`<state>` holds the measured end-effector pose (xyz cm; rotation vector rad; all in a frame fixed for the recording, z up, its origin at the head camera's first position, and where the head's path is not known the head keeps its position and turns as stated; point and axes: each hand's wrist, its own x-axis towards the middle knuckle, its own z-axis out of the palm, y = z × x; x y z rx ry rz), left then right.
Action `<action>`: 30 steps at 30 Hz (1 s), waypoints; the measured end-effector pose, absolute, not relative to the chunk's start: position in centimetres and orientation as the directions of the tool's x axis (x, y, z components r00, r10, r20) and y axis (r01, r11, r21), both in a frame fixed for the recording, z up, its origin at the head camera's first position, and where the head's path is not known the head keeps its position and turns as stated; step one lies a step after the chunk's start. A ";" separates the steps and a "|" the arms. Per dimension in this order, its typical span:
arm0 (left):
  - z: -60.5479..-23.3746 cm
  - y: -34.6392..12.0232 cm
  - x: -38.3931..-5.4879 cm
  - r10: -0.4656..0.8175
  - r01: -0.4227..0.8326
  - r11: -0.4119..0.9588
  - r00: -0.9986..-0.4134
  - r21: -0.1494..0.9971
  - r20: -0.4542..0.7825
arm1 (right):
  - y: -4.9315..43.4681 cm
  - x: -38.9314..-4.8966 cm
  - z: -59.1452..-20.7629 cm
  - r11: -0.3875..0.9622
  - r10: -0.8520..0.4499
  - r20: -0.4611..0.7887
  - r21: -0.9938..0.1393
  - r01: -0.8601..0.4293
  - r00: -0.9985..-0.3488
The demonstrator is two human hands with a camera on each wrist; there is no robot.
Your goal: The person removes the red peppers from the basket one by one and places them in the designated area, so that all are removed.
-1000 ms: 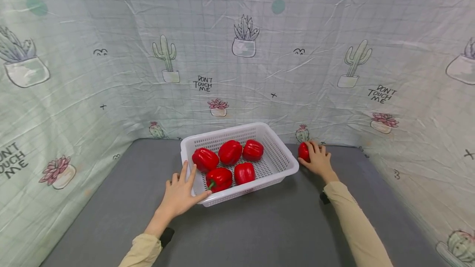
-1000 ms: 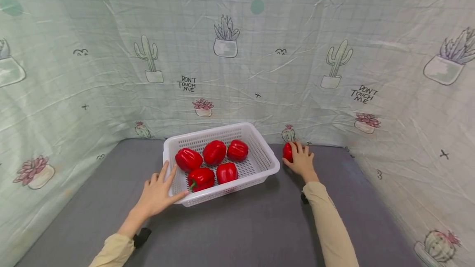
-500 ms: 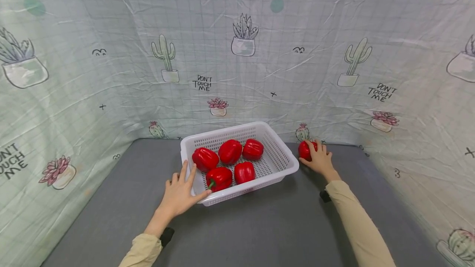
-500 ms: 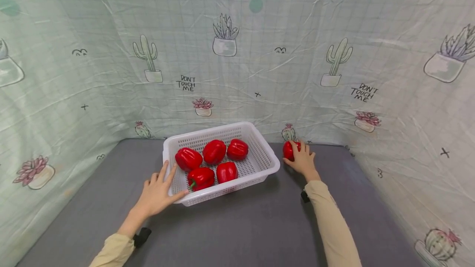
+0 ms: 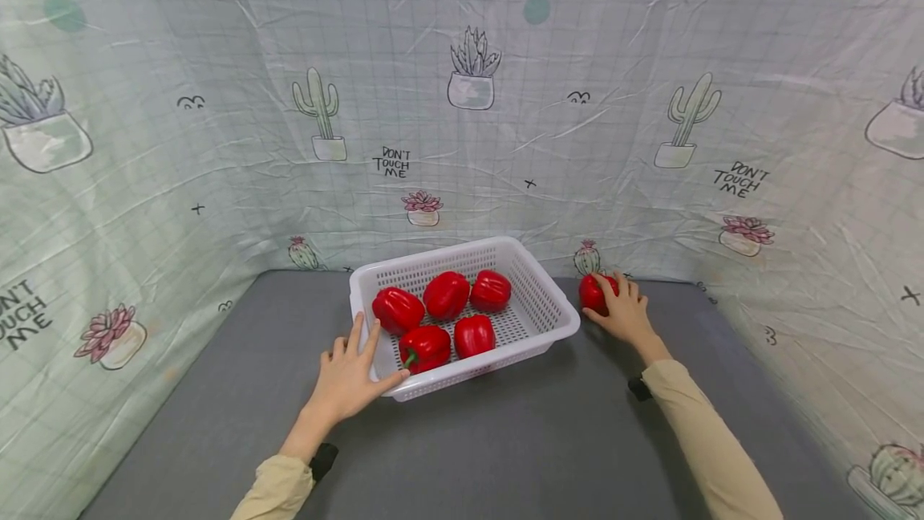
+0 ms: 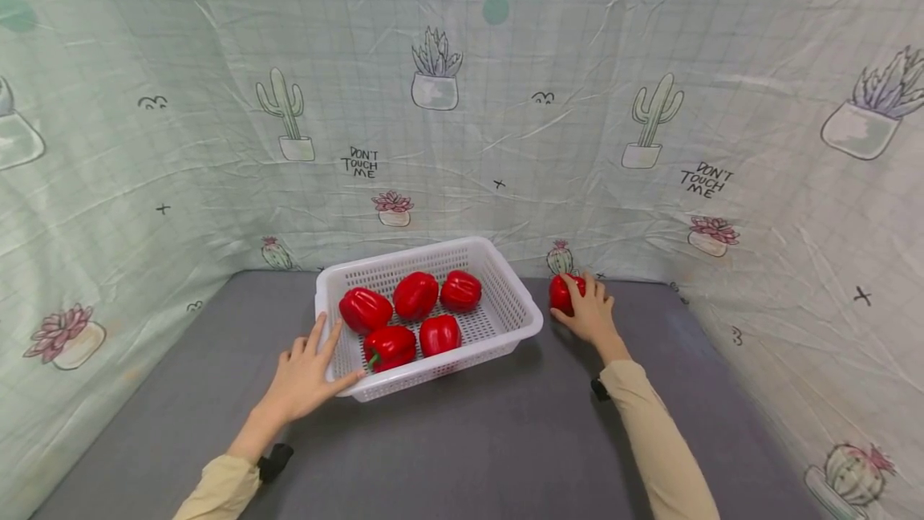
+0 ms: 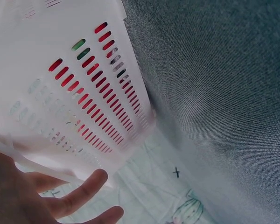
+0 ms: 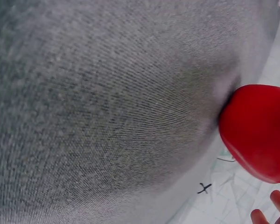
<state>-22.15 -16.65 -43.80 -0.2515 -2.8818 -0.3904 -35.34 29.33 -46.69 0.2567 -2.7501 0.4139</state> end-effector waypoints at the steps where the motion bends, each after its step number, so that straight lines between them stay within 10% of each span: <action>1: -43.8 -16.7 -22.1 0.140 0.198 0.950 -0.961 0.241 0.238 | 29.3 -35.2 -46.6 0.940 -0.130 0.368 -0.249 -0.233 -0.921; 30: -43.9 -16.7 -22.1 0.136 0.198 0.947 -0.961 0.253 0.240 | 24.3 -28.8 -42.8 0.821 -0.353 0.601 -0.169 -0.546 -0.717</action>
